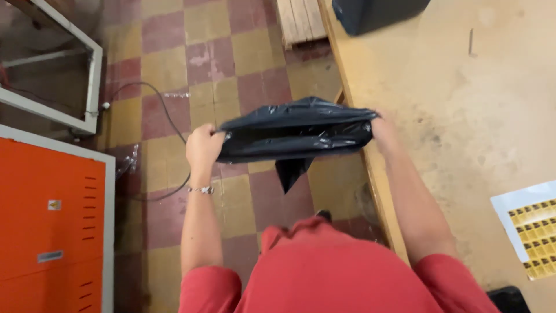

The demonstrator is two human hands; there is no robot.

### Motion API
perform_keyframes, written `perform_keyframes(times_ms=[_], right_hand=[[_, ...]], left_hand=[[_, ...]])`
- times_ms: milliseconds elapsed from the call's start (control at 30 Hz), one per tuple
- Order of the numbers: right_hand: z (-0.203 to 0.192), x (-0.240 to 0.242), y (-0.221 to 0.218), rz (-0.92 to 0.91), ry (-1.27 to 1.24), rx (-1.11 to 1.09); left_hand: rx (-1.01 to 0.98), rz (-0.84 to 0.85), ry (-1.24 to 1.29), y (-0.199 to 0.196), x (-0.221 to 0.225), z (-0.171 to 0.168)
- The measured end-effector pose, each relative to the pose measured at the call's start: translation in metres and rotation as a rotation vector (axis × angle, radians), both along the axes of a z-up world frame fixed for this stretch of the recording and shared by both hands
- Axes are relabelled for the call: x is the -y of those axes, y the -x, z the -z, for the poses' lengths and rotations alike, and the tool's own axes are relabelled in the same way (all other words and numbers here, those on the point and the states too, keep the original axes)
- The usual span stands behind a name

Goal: Picking up filled black plastic bags from a pallet and tying them closed on a workbench

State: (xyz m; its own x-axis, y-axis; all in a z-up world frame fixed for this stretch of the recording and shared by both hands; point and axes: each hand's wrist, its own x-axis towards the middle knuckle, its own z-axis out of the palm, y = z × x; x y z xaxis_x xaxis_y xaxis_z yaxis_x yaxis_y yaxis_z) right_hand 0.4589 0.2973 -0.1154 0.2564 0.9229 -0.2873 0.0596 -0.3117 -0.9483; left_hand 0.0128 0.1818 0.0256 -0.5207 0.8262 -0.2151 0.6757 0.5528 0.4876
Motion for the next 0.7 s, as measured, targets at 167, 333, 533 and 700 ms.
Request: perform_keyframes(times_ms=[167, 333, 533, 700], right_hand=[[-0.08, -0.007, 0.01, -0.384, -0.131, 0.547], [-0.039, -0.033, 0.005, -0.308, -0.102, 0.747], [-0.032, -0.051, 0.029, -0.077, 0.027, 0.502], [-0.18, -0.049, 0.15, 0.216, 0.119, 0.145]], left_hand=[[-0.106, 0.184, -0.013, -0.044, -0.04, -0.037], [-0.234, 0.222, -0.07, -0.02, -0.097, 0.005], [-0.392, 0.282, -0.33, 0.023, -0.158, 0.03], [-0.897, 0.36, -0.931, 0.015, -0.198, -0.007]])
